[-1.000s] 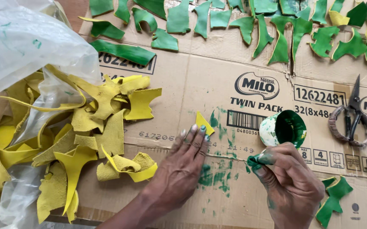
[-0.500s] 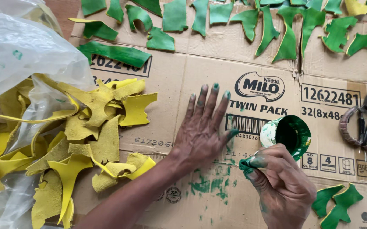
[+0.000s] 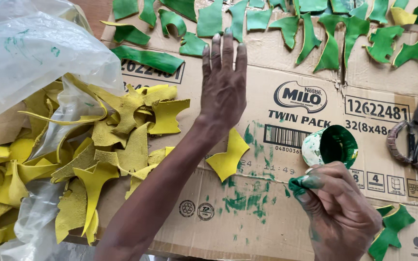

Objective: The person paints yellow foam pieces green using a small sponge and a paint can. They repeatedly pick up pieces, apply green paint to the surface, and place them on a cardboard surface to dry.

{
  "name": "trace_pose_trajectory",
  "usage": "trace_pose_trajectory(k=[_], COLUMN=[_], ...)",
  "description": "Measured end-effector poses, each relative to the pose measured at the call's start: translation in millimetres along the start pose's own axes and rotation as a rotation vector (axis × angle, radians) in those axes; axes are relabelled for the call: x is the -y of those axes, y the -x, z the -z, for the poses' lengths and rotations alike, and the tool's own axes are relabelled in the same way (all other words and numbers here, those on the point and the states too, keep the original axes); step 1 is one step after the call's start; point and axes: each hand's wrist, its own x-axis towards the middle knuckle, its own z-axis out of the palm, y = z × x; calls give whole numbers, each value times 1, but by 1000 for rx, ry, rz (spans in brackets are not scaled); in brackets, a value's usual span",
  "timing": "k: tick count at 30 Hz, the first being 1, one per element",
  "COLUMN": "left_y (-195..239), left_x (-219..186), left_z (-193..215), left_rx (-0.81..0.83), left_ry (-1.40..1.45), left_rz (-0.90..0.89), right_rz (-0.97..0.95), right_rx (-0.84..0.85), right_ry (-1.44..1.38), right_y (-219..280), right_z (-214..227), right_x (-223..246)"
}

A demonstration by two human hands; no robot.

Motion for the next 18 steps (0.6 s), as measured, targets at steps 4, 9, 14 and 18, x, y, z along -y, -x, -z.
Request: trace_pose_trajectory(k=[4,9,14,18], left_y=[57,105,101,90], left_x=[-4,-6,-4,-3], left_z=[39,69,68,58], left_rx=[-83,229,294,254], left_ry=[371,597,627,593], left_rz=[-109,47,159,196], right_rz=[-53,-80,-81,-71], right_rx=[-12,7,28,40], right_ry=[-48,11,-143,-62], right_y=[-1,-2,-3,0], right_z=[-3,-4,-11,-9], right_x=[-1,-4,-8,-8])
